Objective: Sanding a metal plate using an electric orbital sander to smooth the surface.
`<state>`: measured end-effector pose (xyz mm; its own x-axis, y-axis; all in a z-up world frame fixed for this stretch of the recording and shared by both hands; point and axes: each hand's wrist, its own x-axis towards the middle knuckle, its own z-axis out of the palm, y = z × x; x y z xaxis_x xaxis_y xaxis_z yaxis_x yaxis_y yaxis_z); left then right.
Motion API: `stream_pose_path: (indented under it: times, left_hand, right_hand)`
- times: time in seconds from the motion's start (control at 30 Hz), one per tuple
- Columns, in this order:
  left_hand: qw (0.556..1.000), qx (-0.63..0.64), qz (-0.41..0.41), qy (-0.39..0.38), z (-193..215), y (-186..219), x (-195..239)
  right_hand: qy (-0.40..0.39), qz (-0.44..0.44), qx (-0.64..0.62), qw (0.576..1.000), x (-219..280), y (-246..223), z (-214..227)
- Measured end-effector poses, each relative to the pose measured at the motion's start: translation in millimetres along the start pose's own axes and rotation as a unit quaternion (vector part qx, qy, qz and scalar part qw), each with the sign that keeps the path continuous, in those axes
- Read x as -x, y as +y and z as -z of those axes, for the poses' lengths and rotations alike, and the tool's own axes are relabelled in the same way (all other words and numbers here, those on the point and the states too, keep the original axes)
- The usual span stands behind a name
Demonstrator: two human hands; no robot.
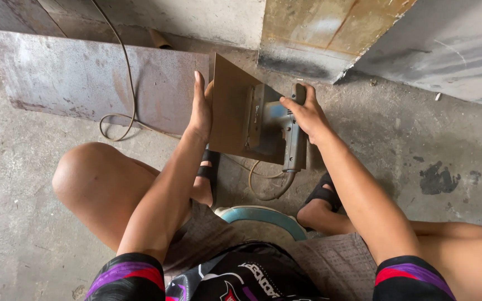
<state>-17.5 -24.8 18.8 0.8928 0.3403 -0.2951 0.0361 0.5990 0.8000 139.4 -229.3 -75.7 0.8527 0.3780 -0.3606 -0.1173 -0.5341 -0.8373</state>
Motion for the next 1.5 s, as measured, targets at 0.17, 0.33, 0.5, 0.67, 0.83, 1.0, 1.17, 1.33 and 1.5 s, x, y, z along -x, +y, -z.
stream_pose_path:
  times: [0.17,0.33,0.5,0.67,0.83,1.0,1.17,1.33,1.5]
  left_hand:
    - [1.000,-0.022,0.005,-0.016,-14,8,11]
    - [1.000,0.015,-0.001,-0.021,-2,-8,-7]
    - [0.993,0.117,-0.003,0.029,2,-13,-13]
    - [0.993,0.110,-0.012,0.037,10,-19,-11]
    - [0.999,0.052,-0.008,0.009,-9,-7,6]
    - [0.998,0.055,-0.028,-0.026,5,-22,-14]
    - [0.999,-0.038,-0.025,-0.022,-22,-5,5]
    - [0.996,-0.085,-0.018,0.006,-27,-1,11]
    - [0.999,-0.005,-0.036,-0.031,-21,-12,0]
  right_hand:
    - [0.048,-0.023,-0.016,0.998,20,10,5]
    - [0.048,-0.003,-0.037,0.998,47,-26,-2]
    - [0.020,0.066,-0.042,0.997,64,-72,-13]
    - [0.023,0.035,-0.017,0.999,47,-39,-8]
    - [0.080,-0.038,-0.042,0.995,8,44,13]
    - [0.117,-0.086,-0.097,0.985,-32,147,30]
    - [0.099,-0.109,-0.128,0.981,-17,171,42]
    - [0.091,-0.133,-0.133,0.978,-2,158,41]
    - [0.105,-0.102,-0.074,0.986,-3,104,28]
